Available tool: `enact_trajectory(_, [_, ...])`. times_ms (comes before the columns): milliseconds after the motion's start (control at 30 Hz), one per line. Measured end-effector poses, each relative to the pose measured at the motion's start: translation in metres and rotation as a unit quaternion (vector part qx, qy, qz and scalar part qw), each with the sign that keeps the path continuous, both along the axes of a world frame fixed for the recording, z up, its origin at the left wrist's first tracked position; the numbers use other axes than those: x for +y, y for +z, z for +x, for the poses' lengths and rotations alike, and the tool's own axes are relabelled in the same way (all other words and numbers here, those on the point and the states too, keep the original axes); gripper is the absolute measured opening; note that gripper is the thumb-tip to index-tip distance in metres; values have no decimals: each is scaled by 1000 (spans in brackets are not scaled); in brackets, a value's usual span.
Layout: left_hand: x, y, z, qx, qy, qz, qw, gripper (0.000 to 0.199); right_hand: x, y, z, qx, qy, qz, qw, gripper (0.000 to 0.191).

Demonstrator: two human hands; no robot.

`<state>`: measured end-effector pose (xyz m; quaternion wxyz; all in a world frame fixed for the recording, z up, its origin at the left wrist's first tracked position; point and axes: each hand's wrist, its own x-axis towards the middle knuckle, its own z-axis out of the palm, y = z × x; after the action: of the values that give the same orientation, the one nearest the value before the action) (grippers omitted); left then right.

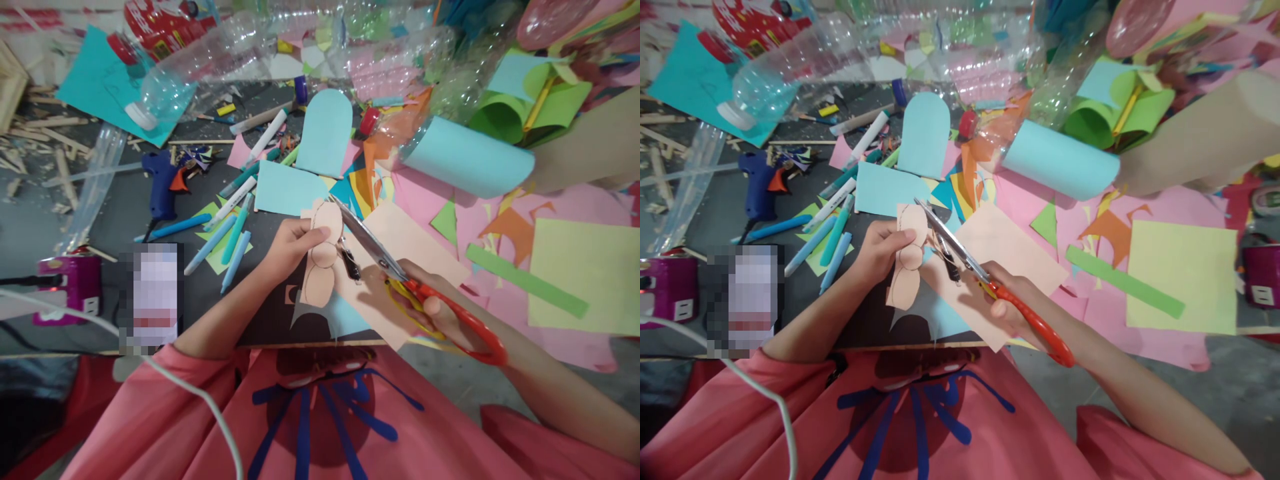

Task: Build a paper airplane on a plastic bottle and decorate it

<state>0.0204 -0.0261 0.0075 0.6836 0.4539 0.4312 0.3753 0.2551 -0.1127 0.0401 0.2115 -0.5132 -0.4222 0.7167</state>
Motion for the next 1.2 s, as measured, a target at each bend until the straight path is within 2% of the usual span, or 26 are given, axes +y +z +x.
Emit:
enact_trajectory(233, [0,-3,-2,17,16,-4,1000,38,2,3,7,-1,4,9,1000,73])
enact_trajectory(300, [1,-3,-2,15,16,-1,1000,36,3,4,9,-17,14,35,999,73])
enact_trajectory(367, [1,-2,-3,20,17,2,1000,36,5,8,9,-90,23,87,992,72])
enact_trajectory(433, [0,-2,-2,29,20,6,999,36,11,12,9,-205,36,159,965,65])
enact_trajectory(500, [1,-3,-2,31,26,13,999,35,18,15,10,-321,54,229,917,49])
enact_trajectory(600, [2,-7,0,17,53,19,998,30,30,11,14,-457,72,290,838,26])
enact_trajectory(700, [4,-14,1,10,93,25,995,28,40,-1,21,-541,92,320,772,27])
enact_trajectory(800, [6,-19,0,21,116,36,992,33,44,-12,29,-556,96,340,752,35])
enact_trajectory(867, [6,-20,0,26,126,42,991,35,46,-14,33,-553,101,363,743,38])
enact_trajectory(967, [6,-18,-1,31,134,44,990,36,49,-4,37,-578,137,381,708,38])
enact_trajectory(1033, [5,-14,-1,43,133,47,989,37,53,7,36,-609,127,380,684,35])
enact_trajectory(1067, [5,-12,-1,51,127,53,989,39,56,13,33,-613,99,380,685,33])
enact_trajectory(1100, [4,-9,-1,59,117,59,990,41,58,17,28,-592,70,383,706,31])
enact_trajectory(1200, [4,-1,-2,67,57,76,993,48,66,20,3,-403,-5,357,843,27])
